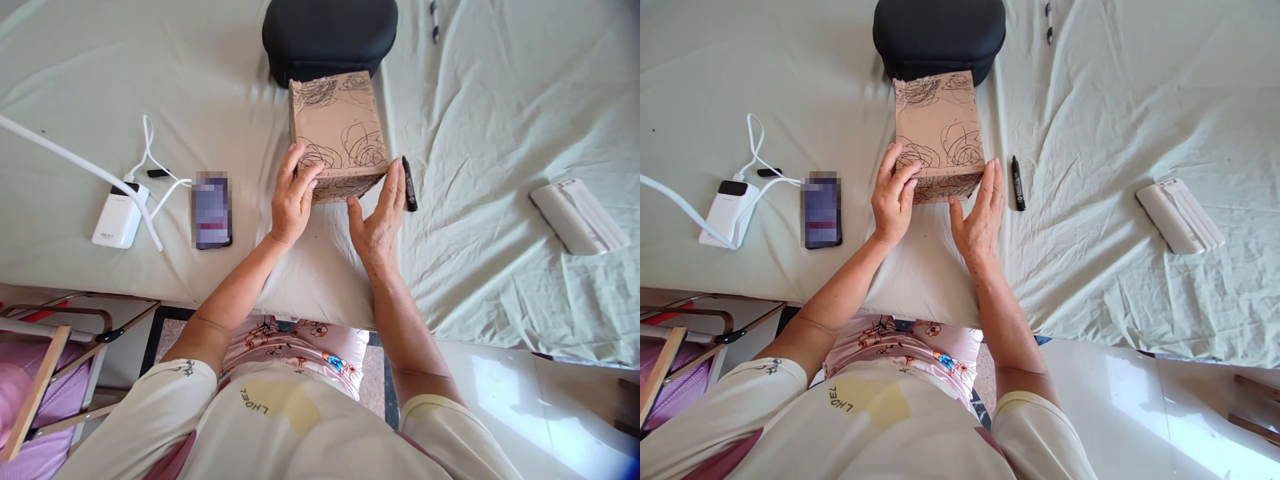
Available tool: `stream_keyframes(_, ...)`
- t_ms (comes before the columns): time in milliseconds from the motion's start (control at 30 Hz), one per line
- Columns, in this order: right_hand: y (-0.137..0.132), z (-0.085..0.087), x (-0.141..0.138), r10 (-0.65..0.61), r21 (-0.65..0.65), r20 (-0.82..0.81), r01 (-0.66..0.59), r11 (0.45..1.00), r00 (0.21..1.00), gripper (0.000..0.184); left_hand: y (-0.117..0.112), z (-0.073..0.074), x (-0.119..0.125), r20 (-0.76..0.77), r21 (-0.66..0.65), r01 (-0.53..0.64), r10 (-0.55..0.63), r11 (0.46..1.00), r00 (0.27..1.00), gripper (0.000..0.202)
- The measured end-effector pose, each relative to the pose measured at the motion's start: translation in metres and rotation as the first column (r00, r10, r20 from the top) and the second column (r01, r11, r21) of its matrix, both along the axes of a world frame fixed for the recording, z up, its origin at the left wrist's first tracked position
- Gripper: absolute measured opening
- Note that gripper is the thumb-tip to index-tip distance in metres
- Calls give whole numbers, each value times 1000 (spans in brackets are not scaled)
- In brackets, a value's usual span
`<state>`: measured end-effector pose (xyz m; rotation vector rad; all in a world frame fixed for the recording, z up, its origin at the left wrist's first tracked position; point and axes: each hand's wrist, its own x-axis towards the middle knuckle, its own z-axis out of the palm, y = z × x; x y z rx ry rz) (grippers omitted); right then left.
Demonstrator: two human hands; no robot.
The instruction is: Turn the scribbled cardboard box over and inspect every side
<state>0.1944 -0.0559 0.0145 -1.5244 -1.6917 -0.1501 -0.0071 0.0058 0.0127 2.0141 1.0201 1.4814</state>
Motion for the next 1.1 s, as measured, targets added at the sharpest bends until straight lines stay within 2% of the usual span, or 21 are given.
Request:
stream_keyframes(100, -4, 6, -6, 1, -6, 10, -1, 1000, 1000, 81, -2, 1, -1, -2, -25, -9, 9, 1000, 1000, 52)
stream_keyframes(200, -9, 13, -16, 3, -85, 24, -1, 996, 1000, 75, -3, 0, 0, -26, 11, -7, 7, 1000, 1000, 47)
stream_keyframes(433, -13, 26, -52, 127, -135, 151, -107, 985, 980, 61, -6, 0, 9, -1, -2, 46, -46, 999, 999, 49)
stream_keyframes(567, -14, 28, -58, 147, -156, 187, -119, 981, 971, 58, -5, 3, 10, 6, -31, 75, -75, 997, 997, 51)
stream_keyframes(733, -9, 28, -35, 100, -122, 127, -85, 989, 987, 55, -3, 8, 4, -41, 24, 104, -103, 994, 994, 47)
stream_keyframes(900, 6, 8, 18, -33, 61, -78, 37, 997, 996, 49, -1, 4, 1, -62, 48, 56, -53, 997, 997, 51)
stream_keyframes(1000, 13, -4, 35, -2, 72, -235, 20, 997, 972, 50, 3, -5, 1, -44, 35, 35, -33, 999, 998, 48)
stream_keyframes(1100, 17, -10, 35, 13, 71, -307, 9, 997, 952, 50, 7, -11, 1, -34, 26, 56, -55, 998, 998, 55)
